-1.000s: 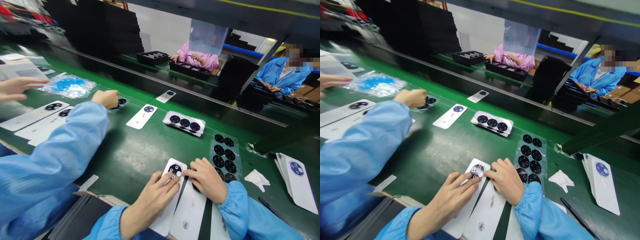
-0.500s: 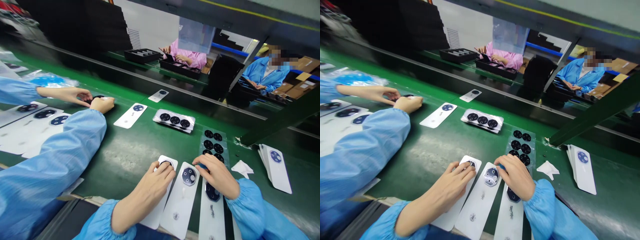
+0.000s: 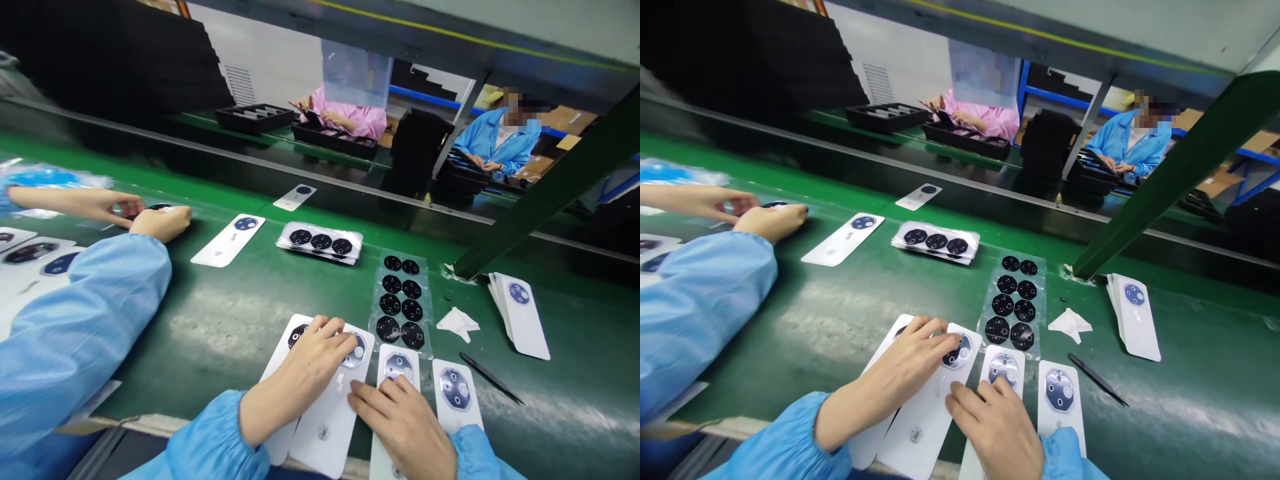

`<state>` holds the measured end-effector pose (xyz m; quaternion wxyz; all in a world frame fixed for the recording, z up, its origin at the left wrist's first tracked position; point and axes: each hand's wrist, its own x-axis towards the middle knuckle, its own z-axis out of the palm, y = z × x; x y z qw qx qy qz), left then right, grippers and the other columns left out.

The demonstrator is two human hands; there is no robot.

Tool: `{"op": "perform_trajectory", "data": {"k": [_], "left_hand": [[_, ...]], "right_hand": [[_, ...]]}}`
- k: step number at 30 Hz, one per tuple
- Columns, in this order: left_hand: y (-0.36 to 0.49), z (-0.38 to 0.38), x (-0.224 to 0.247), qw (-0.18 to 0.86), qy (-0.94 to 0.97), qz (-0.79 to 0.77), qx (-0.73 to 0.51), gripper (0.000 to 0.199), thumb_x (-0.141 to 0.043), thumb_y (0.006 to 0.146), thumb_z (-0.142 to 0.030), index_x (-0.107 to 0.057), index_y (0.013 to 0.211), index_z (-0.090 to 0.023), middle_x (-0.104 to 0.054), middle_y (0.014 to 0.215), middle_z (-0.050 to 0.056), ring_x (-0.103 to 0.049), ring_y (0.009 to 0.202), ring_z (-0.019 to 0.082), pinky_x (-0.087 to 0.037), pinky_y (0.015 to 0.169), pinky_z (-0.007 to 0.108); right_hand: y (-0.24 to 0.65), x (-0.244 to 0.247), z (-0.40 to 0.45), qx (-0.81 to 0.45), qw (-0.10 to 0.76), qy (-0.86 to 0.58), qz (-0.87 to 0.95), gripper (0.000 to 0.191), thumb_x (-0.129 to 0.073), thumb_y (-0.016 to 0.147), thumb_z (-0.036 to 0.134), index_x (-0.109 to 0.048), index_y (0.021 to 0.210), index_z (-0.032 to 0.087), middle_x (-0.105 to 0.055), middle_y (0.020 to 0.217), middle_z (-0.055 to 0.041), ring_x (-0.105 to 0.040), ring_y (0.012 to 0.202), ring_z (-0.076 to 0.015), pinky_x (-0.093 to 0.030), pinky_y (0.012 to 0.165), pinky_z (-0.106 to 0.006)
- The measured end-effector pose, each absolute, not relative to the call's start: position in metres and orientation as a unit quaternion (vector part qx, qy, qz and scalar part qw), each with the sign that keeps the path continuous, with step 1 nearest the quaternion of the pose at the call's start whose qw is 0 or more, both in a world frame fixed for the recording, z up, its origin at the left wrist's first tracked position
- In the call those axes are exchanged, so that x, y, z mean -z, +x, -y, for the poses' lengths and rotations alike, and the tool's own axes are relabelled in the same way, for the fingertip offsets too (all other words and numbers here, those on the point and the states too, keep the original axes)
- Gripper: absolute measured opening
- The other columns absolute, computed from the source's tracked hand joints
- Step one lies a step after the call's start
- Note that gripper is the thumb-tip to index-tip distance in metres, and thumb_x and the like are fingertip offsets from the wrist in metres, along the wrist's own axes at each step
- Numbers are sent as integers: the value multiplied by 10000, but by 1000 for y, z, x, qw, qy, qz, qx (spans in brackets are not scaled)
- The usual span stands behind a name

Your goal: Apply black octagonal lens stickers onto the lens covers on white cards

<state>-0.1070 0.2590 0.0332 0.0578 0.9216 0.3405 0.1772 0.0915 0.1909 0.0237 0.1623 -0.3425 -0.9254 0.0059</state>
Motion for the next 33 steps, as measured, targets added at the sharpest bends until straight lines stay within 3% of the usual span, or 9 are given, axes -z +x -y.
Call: {"op": "perform_trajectory", "data": {"k": [7, 13, 17, 24, 33], "left_hand": [[-98, -253, -40, 36, 919, -354, -168, 328, -348, 738, 113, -499, 812, -169, -555, 797, 51, -450, 759, 210, -311, 684, 342], [-103, -271, -40, 103, 890, -395, -204, 234, -360, 857, 6, -502, 886, -178, -545, 824, 22, -466, 728, 168, -351, 667, 294], [-96, -286, -46, 148, 886, -393, -197, 257, -371, 810, 35, -471, 914, -179, -546, 886, 21, -467, 803, 172, -365, 698, 290], [-86, -298, -44, 221, 889, -367, -160, 250, -408, 749, 52, -447, 800, -189, -528, 771, -13, -465, 751, 150, -382, 676, 248], [-87, -304, -41, 253, 888, -358, -142, 210, -426, 805, 23, -462, 827, -182, -518, 802, 3, -484, 782, 147, -410, 690, 227]], "right_hand": [[93, -17, -192, -4, 188, -337, 923, 397, -218, 991, 138, -581, 1152, 139, -646, 1191, -64, -496, 755, -174, -374, 647, -337], [93, -19, -192, -21, 191, -337, 922, 397, -217, 993, 146, -584, 1142, 135, -639, 1203, -46, -487, 766, -179, -386, 641, -343], [95, -18, -192, -14, 181, -338, 924, 354, -272, 976, 113, -580, 1149, 138, -632, 1210, -61, -494, 764, -176, -400, 650, -344], [95, -19, -188, 23, 180, -316, 931, 422, -195, 983, 92, -581, 1152, 103, -627, 1219, -86, -530, 814, -191, -408, 694, -363], [97, -27, -188, 37, 183, -321, 928, 499, -123, 988, 96, -609, 1101, 121, -639, 1209, -63, -552, 851, -193, -410, 713, -356]]}}
